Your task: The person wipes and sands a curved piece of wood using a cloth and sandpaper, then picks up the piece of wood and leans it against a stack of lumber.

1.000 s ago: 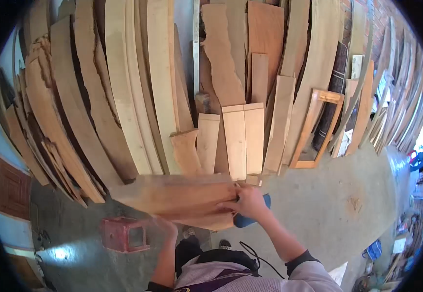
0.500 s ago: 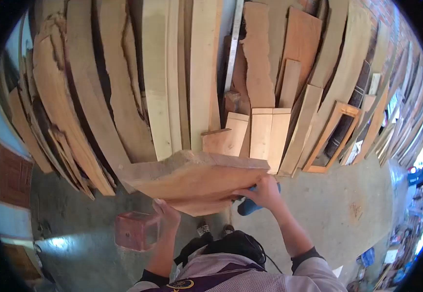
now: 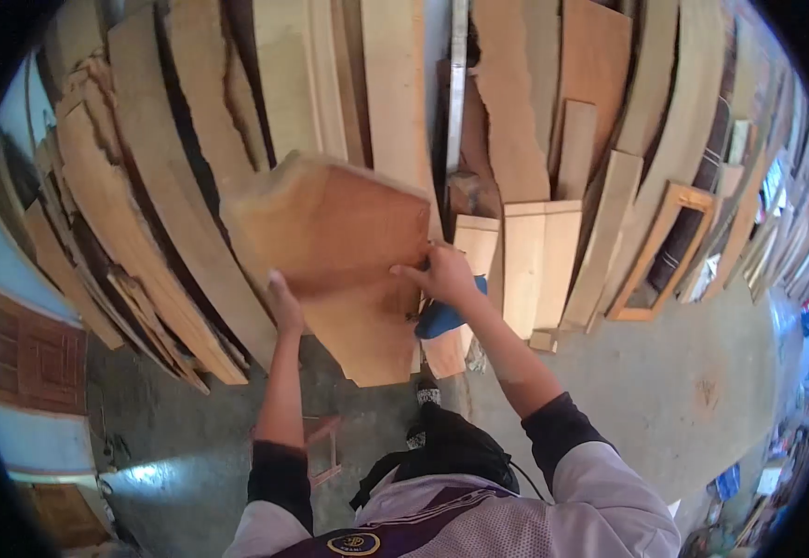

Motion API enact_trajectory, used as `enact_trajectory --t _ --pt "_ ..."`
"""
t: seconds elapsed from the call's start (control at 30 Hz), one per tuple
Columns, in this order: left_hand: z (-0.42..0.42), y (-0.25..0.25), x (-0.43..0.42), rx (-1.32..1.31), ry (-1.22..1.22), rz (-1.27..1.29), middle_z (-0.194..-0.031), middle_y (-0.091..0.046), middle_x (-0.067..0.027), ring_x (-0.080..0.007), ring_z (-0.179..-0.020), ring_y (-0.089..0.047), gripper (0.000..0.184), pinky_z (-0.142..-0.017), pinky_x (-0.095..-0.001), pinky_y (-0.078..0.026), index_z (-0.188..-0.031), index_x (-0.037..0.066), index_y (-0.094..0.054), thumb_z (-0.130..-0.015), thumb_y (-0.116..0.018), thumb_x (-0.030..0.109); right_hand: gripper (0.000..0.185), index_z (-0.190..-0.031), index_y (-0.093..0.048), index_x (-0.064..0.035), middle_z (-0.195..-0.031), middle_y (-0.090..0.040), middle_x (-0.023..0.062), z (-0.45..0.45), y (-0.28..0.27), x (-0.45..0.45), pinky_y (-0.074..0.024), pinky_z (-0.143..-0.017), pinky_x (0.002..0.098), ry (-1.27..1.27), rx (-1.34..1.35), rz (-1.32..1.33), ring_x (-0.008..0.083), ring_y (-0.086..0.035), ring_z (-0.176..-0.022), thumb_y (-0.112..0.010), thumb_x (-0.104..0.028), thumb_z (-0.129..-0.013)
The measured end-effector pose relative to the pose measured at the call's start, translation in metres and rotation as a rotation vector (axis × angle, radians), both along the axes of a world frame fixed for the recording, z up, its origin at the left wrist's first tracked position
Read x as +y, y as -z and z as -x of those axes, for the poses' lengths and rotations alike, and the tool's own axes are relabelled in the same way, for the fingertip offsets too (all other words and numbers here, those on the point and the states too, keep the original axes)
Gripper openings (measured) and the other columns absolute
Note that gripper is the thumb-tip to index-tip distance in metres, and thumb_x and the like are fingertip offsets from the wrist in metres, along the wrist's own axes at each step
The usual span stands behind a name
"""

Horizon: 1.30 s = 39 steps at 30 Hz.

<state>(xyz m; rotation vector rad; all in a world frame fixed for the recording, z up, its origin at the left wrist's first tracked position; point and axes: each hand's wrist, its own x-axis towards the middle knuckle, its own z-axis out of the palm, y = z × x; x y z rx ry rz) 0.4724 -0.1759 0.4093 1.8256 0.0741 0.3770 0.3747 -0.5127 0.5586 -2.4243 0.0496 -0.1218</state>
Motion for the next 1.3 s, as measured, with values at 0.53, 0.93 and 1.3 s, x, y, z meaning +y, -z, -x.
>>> enact_trajectory --t 0.53,0.93,1.3 --pt "-0.060 0.013 -0.066 0.315 0.062 -0.365 -0.149 -0.045 -0.0269 -0.0402 -0.136 -0.047 0.068 -0.114 -0.0471 -0.036 -0.151 -0.004 -0.036 -0.104 -0.046 0.045 0.032 -0.109 -0.069 0.0000 -0.096 -0.069 0.0253 -0.021 0.185 -0.065 -0.0537 -0.083 0.0489 -0.072 0.048 -0.013 0.0427 -0.067 -0.090 -0.068 -0.022 -0.085" --pt "0.154 0.039 -0.104 0.726 0.274 0.886 -0.135 -0.060 -0.0120 -0.0196 -0.117 -0.061 0.062 -0.101 -0.0381 -0.049 -0.138 0.001 -0.052 -0.091 -0.075 0.033 0.059 -0.130 -0.050 -0.0016 -0.124 -0.060 0.0273 -0.006 0.145 0.034 -0.0470 -0.098 0.0466 -0.783 0.114 -0.245 0.0401 -0.060 -0.115 -0.071 -0.014 -0.076" --pt "0.094 -0.098 -0.032 0.326 0.730 0.185 -0.121 -0.068 -0.0135 -0.0267 -0.109 -0.067 0.067 -0.095 -0.0393 -0.052 -0.128 -0.003 -0.062 -0.074 -0.088 0.027 0.034 -0.116 -0.061 0.0009 -0.088 -0.066 0.0071 -0.032 0.038 0.080 -0.0498 -0.069 0.0287 -0.172 0.414 -1.096 0.0176 -0.061 -0.076 -0.065 -0.028 -0.098"
